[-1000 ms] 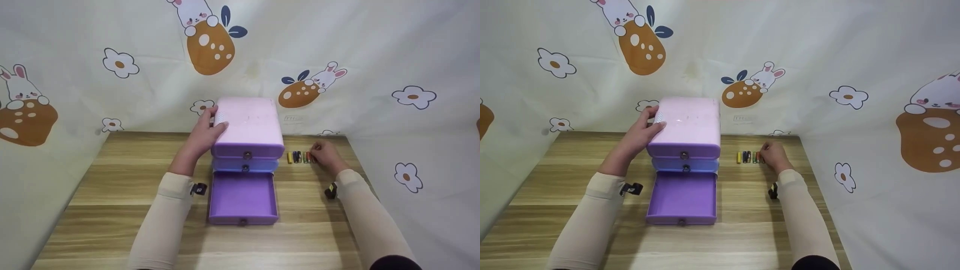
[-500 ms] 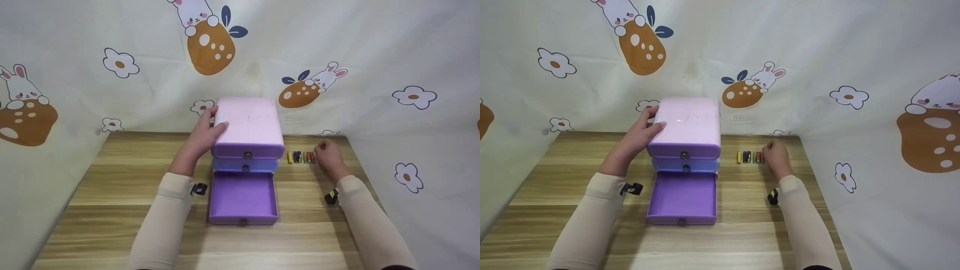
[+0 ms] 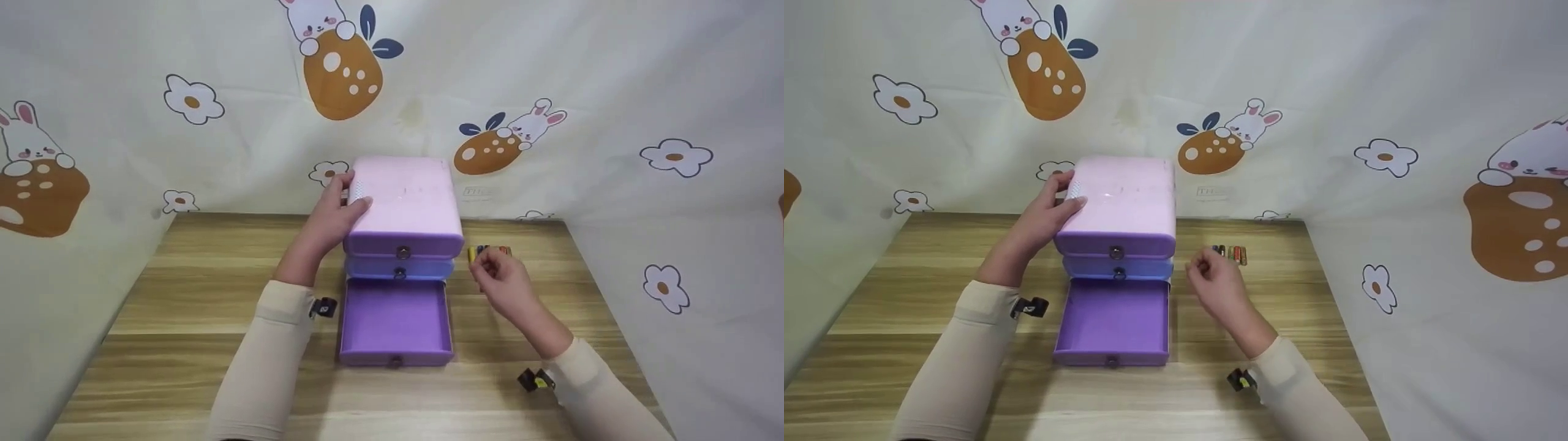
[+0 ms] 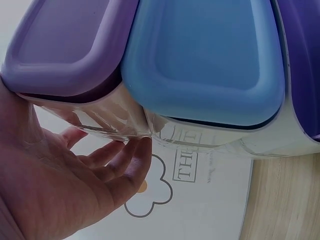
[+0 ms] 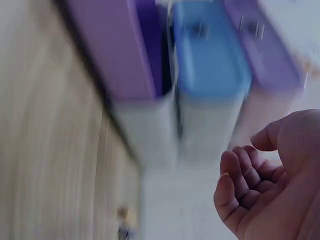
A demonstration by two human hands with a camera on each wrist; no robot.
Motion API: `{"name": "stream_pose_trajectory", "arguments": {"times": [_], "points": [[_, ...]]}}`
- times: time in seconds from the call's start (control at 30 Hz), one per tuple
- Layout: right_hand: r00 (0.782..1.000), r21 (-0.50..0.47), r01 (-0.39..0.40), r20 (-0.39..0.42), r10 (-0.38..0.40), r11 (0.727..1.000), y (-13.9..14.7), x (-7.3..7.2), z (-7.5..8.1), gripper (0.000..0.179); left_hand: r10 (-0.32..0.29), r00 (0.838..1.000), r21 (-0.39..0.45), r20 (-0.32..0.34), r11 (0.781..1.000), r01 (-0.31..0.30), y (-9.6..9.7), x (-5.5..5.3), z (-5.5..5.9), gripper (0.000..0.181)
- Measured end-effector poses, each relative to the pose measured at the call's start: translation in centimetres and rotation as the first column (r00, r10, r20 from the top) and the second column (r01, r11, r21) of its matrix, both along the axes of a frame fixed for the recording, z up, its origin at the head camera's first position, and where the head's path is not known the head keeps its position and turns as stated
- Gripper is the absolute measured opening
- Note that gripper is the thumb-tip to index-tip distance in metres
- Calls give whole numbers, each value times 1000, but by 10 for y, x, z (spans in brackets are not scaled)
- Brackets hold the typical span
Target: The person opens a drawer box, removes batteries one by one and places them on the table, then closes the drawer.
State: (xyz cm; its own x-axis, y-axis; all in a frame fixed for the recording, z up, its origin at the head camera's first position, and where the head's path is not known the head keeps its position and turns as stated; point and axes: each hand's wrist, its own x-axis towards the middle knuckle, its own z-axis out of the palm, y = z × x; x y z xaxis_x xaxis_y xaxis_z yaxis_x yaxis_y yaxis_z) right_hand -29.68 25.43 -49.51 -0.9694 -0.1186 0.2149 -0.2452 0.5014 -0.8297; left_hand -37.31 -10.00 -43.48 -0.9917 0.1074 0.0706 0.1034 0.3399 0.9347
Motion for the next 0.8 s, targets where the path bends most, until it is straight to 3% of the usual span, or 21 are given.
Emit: {"name": "stream_pose_trajectory", "arguments": {"times": [0.23,0.33,0.47,0.63,0.8], "points": [[971,122,-200,-108,213,972,-40,65,10,17,0,1000,9,-12,1000,0,0,-1,-1,76],[943,190,-284,-123,310,940,-54,87,6,16,-6,1000,12,-18,1000,6,-1,-1,-2,76],[900,337,-349,-140,413,875,-70,108,-9,10,-4,1000,23,-21,1000,5,-1,-1,-3,76],[893,510,-315,-126,432,800,-82,121,-29,8,1,1000,22,-13,1000,-1,-1,-1,-2,76],[891,613,-205,-206,405,763,-88,125,-45,15,-1,1000,11,-12,1000,1,-1,-1,-2,75]]}}
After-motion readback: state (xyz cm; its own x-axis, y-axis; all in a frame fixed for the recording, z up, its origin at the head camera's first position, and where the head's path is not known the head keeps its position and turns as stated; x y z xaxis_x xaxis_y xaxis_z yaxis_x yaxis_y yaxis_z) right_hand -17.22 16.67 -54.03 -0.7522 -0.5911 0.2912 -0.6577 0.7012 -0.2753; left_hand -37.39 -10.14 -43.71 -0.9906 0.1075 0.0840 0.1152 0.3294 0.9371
